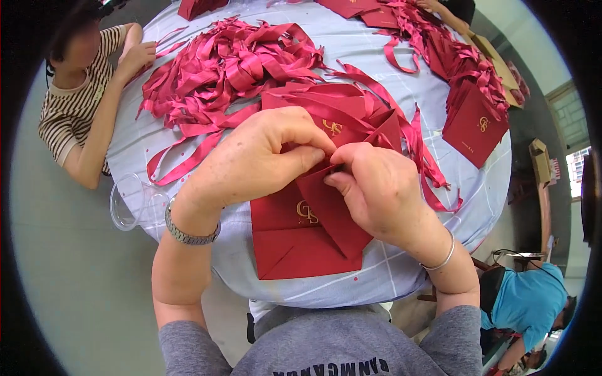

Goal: The person assembles gift bags by hand, threading ribbon handles through the slots of folded paper bags and stacking the finished bags on the table.

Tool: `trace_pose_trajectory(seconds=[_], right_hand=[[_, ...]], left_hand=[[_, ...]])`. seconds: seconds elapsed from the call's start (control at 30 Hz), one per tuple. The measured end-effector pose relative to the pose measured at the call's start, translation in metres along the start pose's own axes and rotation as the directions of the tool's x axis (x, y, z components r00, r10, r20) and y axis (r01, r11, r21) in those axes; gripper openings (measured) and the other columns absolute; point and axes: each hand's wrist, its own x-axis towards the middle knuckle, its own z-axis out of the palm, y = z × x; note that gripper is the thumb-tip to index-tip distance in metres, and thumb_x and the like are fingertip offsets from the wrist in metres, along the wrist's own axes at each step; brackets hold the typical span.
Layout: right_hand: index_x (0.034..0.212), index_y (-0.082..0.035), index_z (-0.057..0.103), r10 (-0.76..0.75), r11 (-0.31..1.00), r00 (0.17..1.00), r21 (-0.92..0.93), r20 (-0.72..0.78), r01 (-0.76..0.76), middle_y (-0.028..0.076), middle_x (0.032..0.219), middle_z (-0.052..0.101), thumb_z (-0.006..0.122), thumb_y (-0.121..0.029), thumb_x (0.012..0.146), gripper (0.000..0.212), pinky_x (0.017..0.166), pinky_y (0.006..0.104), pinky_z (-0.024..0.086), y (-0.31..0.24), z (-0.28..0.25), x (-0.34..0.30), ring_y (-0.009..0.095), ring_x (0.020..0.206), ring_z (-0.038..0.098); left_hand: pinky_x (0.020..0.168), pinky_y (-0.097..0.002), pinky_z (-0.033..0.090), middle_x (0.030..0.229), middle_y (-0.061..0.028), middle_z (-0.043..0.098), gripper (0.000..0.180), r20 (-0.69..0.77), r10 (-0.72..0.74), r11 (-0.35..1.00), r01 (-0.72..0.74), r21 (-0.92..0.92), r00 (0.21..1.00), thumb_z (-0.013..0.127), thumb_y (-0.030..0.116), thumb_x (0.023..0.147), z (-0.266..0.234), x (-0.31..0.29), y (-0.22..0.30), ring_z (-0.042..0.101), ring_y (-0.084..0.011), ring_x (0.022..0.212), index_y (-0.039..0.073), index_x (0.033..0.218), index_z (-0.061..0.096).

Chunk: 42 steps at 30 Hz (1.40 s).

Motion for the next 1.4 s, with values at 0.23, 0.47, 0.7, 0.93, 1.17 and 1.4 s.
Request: trace_pose_trajectory(seconds=[0.23,0.47,0.7,0.93,1.17,1.4], right_hand=[[0.094,-0.003,0.059,-0.037,0.999,0.998,-0.033,0.051,0.039,0.010,0.082,0.063,0.075,-0.007,0.072,0.027,0.061,0.0363,0.049,0.001,0.000,-0.001,0.028,0.068,0.063],[0.108,-0.005,0.064,-0.099,0.990,0.994,-0.099,0.050,0.104,0.004,0.070,0.060,0.079,-0.019,0.070,0.043,0.057,0.0327,0.046,-0.004,-0.021,0.008,0.021,0.061,0.060],[0.095,-0.004,0.068,-0.076,0.993,0.994,0.097,0.083,0.068,0.004,0.073,0.064,0.077,-0.016,0.073,0.028,0.058,0.0295,0.045,0.028,-0.069,0.007,0.016,0.062,0.061],[0.093,0.001,0.064,0.268,0.936,0.916,0.143,0.299,-0.321,0.008,0.080,0.063,0.068,-0.002,0.078,0.016,0.065,0.0276,0.049,0.061,-0.055,-0.006,0.014,0.072,0.061],[0.091,0.002,0.066,0.573,0.686,0.675,0.178,0.465,-0.706,-0.001,0.067,0.061,0.062,-0.016,0.091,0.019,0.058,0.0214,0.044,0.039,-0.038,0.013,0.006,0.064,0.056],[0.108,0.002,0.061,0.447,0.072,0.724,0.785,0.526,-0.615,0.011,0.101,0.067,0.055,-0.013,0.092,0.023,0.078,0.0256,0.051,0.046,-0.038,0.000,0.016,0.092,0.065]], left_hand=[[0.075,-0.0324,0.046,0.091,-0.0078,0.059,0.016,0.070,0.153,0.976,-0.162,0.146,0.986,0.066,-0.004,0.076,-0.002,0.002,0.001,0.058,-0.0230,0.085,0.000,0.091,0.064],[0.079,-0.0363,0.045,0.088,-0.0103,0.056,0.014,0.000,0.163,0.908,-0.150,0.390,0.987,0.063,-0.005,0.070,0.000,-0.003,-0.014,0.055,-0.0288,0.087,-0.001,0.081,0.056],[0.079,-0.0384,0.047,0.085,-0.0120,0.057,0.008,0.001,0.110,0.933,-0.103,0.344,0.994,0.061,-0.001,0.074,0.001,-0.002,-0.016,0.056,-0.0313,0.089,0.001,0.082,0.062],[0.078,-0.0385,0.047,0.085,-0.0125,0.058,0.009,-0.005,0.096,0.934,-0.088,0.347,0.995,0.060,-0.002,0.074,0.001,-0.002,-0.015,0.057,-0.0311,0.088,0.000,0.082,0.062],[0.076,-0.0402,0.047,0.081,-0.0137,0.058,0.009,-0.020,0.058,0.942,-0.049,0.331,0.998,0.059,-0.002,0.073,0.003,-0.003,-0.012,0.058,-0.0323,0.085,0.000,0.082,0.061],[0.076,-0.0406,0.047,0.080,-0.0148,0.059,0.009,-0.016,0.055,0.923,-0.045,0.383,0.998,0.058,-0.002,0.073,0.003,-0.004,-0.014,0.058,-0.0333,0.085,-0.001,0.081,0.062]])
